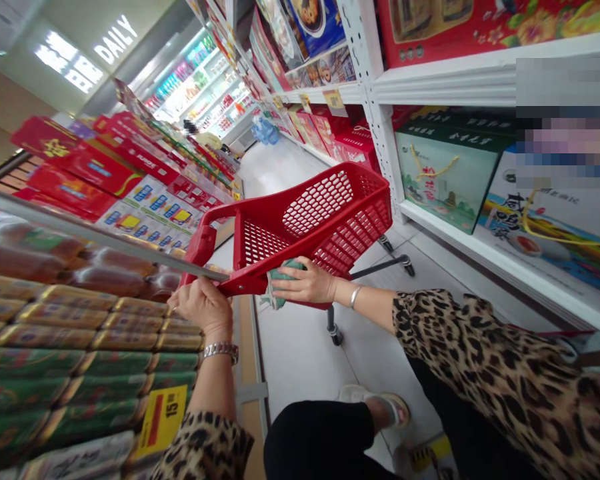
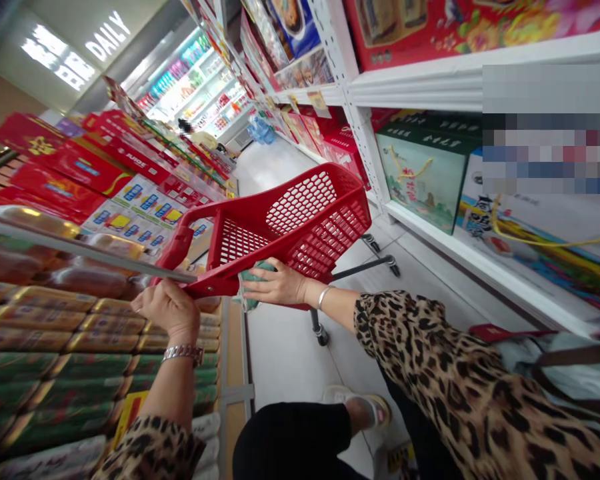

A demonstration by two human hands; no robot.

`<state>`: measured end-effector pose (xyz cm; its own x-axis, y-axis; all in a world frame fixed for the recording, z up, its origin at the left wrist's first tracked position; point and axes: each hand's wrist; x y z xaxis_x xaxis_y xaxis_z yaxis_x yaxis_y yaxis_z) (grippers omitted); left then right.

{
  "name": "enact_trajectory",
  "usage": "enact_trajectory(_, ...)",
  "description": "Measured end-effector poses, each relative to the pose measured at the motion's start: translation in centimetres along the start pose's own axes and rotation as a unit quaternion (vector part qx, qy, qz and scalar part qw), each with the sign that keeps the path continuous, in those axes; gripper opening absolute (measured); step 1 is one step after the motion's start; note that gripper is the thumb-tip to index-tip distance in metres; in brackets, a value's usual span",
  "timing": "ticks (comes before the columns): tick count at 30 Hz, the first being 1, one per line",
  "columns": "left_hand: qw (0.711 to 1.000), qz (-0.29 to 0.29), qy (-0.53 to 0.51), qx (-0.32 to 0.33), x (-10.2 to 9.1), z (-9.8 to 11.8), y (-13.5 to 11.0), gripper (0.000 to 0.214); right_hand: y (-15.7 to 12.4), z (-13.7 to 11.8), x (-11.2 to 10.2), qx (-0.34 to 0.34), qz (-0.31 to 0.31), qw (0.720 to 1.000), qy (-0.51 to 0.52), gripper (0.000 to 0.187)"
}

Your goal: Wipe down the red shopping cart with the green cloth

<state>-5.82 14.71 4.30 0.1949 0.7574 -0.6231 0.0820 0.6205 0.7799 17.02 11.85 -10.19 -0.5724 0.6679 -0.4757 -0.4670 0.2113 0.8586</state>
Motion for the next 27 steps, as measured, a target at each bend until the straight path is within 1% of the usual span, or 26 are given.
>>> enact_trajectory(3, 1.0, -0.007, -0.008, -0.003, -0.3, -0.4, 0.0, 0.034, -1.2, 0.6, -0.4, -0.02, -0.014, 0.999, -0.022, 0.028)
enact_trajectory(7, 1.0, -0.011, -0.018, 0.003, -0.5, -0.9, 0.1, 0.031, -2.9, 1.7, -1.7, -0.036, -0.024, 0.998, -0.054, 0.025)
enact_trajectory(12, 1.0, -0.009, -0.015, 0.01, -0.8, -1.0, 0.0, 0.031, -5.0, 3.6, -4.1, -0.044, -0.009, 0.994, -0.098, 0.025)
enact_trajectory(18, 1.0, -0.01, -0.024, 0.006, -0.9, -1.1, 0.2, 0.032, -6.9, 5.8, -7.1, -0.048, -0.057, 0.993, -0.089, 0.027)
enact_trajectory(21, 0.999, -0.018, -0.028, 0.006, -0.7, -1.1, 0.5, 0.031, -8.2, 6.8, -8.2, -0.059, -0.043, 0.993, -0.098, 0.024)
enact_trajectory(24, 0.999, -0.015, -0.038, 0.009, -0.4, -1.1, 0.7, 0.032, -9.6, 8.1, -9.5, -0.038, -0.044, 0.993, -0.105, 0.023)
enact_trajectory(27, 0.999, 0.0, -0.05, 0.017, -0.2, -1.2, 0.7, 0.032, -11.1, 9.7, -10.9, -0.006, -0.084, 0.991, -0.102, 0.028)
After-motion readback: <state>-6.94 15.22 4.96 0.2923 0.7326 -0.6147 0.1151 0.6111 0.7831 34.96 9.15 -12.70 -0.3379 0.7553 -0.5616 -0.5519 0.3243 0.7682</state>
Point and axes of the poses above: each hand's wrist, its own y-axis towards the middle knuckle, its own x-axis out of the palm, z = x × y, and after that the axes turned 2 degrees about -x, right-handed
